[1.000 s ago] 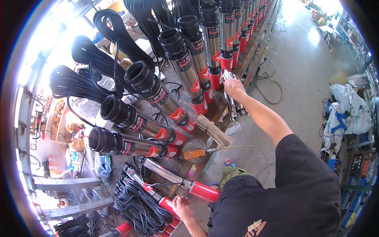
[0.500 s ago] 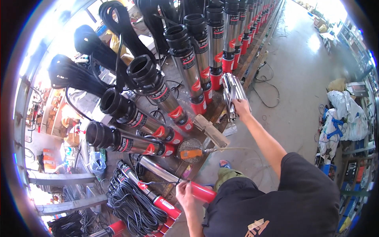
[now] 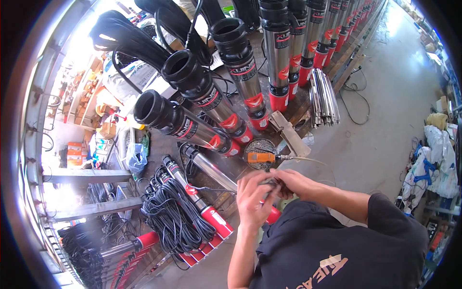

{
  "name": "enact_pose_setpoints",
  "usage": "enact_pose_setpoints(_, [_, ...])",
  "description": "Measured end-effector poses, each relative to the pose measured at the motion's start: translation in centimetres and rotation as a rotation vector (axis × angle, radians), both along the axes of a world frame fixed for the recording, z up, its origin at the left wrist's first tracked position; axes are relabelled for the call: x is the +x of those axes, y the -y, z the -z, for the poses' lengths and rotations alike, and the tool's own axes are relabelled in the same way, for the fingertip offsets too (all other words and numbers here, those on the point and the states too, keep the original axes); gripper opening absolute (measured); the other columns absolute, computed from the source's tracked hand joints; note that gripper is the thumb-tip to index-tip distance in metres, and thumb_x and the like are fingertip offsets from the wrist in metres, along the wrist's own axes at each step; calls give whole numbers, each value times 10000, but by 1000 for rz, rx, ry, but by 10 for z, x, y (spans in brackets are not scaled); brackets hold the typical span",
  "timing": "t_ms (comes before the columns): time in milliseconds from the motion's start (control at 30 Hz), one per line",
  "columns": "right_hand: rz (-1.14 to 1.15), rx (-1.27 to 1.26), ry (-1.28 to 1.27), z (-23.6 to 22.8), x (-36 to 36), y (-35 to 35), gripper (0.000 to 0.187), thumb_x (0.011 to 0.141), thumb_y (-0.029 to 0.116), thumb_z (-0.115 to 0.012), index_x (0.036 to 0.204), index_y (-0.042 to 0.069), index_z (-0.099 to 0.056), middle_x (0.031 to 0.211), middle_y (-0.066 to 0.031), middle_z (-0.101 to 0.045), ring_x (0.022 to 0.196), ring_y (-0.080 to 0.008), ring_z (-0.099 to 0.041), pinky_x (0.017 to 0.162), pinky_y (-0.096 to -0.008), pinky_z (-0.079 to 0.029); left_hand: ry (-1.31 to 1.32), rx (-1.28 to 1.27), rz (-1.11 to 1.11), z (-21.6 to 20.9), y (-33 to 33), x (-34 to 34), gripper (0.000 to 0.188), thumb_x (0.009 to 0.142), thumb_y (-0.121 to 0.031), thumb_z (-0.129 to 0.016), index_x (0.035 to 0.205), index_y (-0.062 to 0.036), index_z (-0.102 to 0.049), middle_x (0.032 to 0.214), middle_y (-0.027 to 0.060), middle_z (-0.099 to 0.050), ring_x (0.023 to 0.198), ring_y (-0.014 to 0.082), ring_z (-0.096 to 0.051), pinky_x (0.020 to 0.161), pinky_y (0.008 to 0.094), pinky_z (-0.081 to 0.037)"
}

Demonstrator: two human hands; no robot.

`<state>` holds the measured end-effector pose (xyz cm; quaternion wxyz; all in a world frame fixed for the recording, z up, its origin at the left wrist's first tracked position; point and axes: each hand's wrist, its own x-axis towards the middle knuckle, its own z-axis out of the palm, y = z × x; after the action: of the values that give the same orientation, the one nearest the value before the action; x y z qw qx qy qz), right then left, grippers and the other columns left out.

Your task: The person assembles several water pumps by hand, using a pneumatic screwdriver to secure metal plates and cable guards to the red and silver pump housings while handling bundled black cables.

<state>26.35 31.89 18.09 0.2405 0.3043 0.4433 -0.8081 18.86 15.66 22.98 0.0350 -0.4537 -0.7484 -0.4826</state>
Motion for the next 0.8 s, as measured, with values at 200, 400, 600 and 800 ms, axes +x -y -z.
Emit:
enact_pose_setpoints(200, [-67, 581, -568, -14, -10, 9, 298, 1001, 299, -630, 1113, 24, -653, 918, -37, -681, 857, -104, -622, 774, -274, -504, 922, 300, -303, -16, 26, -1, 165, 940, 8, -678, 1076, 26, -586, 987, 166, -745, 841, 166, -715, 786, 264, -579])
enact_pose_setpoints(400, [-302, 501, -571, 7, 0, 6, 364, 910, 273, -772, 1107, -14, -665, 900, -57, -699, 818, -99, -638, 705, -281, -507, 868, 853, -486, -13, 79, -21, 106, 940, 8, -651, 1030, -10, -599, 1034, 223, -718, 983, 361, -729, 815, 416, -636])
enact_pose_setpoints(600, [69, 132, -446, -10, -8, -11, 208, 893, 98, -779, 1029, -21, -678, 873, -69, -716, 763, -101, -661, 704, -245, -527, 939, 924, -606, 13, 137, -1, 154, 932, 7, -655, 1064, -11, -576, 1134, 237, -690, 1066, 336, -696, 897, 421, -611])
enact_pose_setpoints(800, [-70, 623, -926, -60, -40, 5, 239, 796, 43, -853, 973, 11, -695, 858, -50, -724, 782, -93, -676, 681, -247, -544, 500, 158, -552, -27, 89, 11, 527, 836, -27, -774, 1308, 45, -550, 1248, 132, -635, 1144, 218, -624, 984, 348, -506])
